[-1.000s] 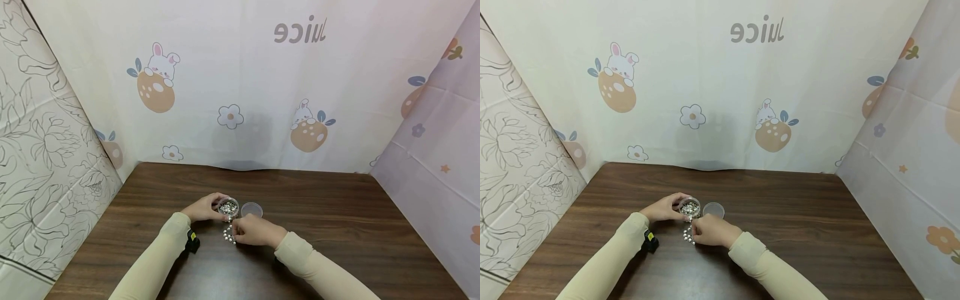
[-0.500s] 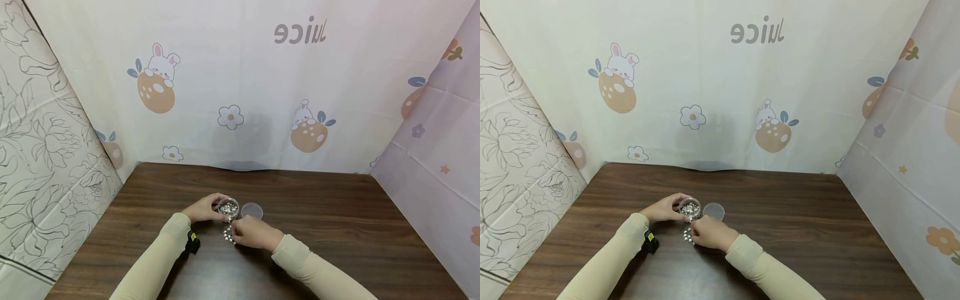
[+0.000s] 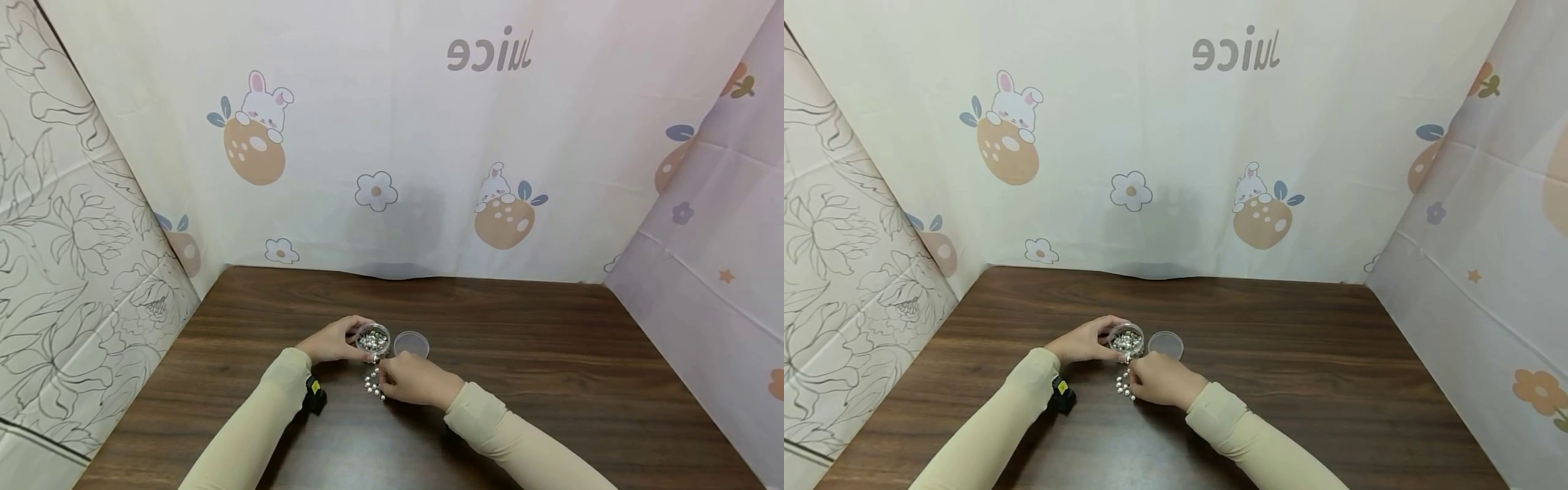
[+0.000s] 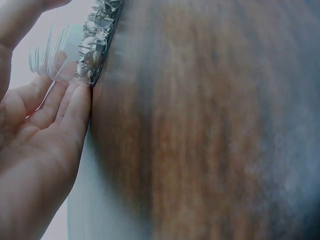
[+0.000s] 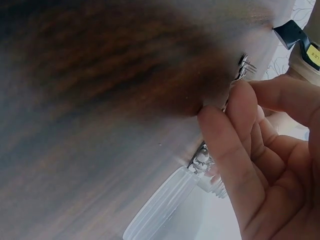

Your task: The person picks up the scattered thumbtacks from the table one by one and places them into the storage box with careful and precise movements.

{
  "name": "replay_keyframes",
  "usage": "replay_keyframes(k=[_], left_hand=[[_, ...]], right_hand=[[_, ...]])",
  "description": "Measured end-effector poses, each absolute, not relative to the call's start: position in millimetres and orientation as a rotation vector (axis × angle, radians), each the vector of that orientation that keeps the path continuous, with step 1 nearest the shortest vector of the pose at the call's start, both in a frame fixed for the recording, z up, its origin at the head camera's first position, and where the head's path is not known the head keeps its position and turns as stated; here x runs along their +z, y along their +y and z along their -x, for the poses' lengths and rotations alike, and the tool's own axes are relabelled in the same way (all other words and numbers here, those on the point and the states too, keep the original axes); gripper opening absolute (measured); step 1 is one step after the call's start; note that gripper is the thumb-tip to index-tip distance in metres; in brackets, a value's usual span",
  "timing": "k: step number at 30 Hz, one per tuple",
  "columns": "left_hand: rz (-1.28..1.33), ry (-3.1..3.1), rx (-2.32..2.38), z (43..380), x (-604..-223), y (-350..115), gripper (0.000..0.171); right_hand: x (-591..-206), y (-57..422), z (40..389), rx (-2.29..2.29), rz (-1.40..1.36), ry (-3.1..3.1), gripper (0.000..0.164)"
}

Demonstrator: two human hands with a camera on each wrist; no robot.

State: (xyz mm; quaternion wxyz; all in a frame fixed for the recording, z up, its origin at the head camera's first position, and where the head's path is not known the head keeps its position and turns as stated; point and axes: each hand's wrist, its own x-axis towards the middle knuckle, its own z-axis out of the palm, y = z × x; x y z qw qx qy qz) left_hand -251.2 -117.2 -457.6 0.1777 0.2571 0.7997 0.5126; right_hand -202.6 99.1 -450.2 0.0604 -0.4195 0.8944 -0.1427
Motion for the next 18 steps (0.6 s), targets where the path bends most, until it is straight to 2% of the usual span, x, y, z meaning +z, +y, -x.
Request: replay_keyframes(k=[18], left_hand=[[-0.685,2.329,1.415,266.9,-485.2,-118.1,0.065]], right_hand=[[-448.7,100.0,203.8,-0.462,1.240,2.710,0.012]])
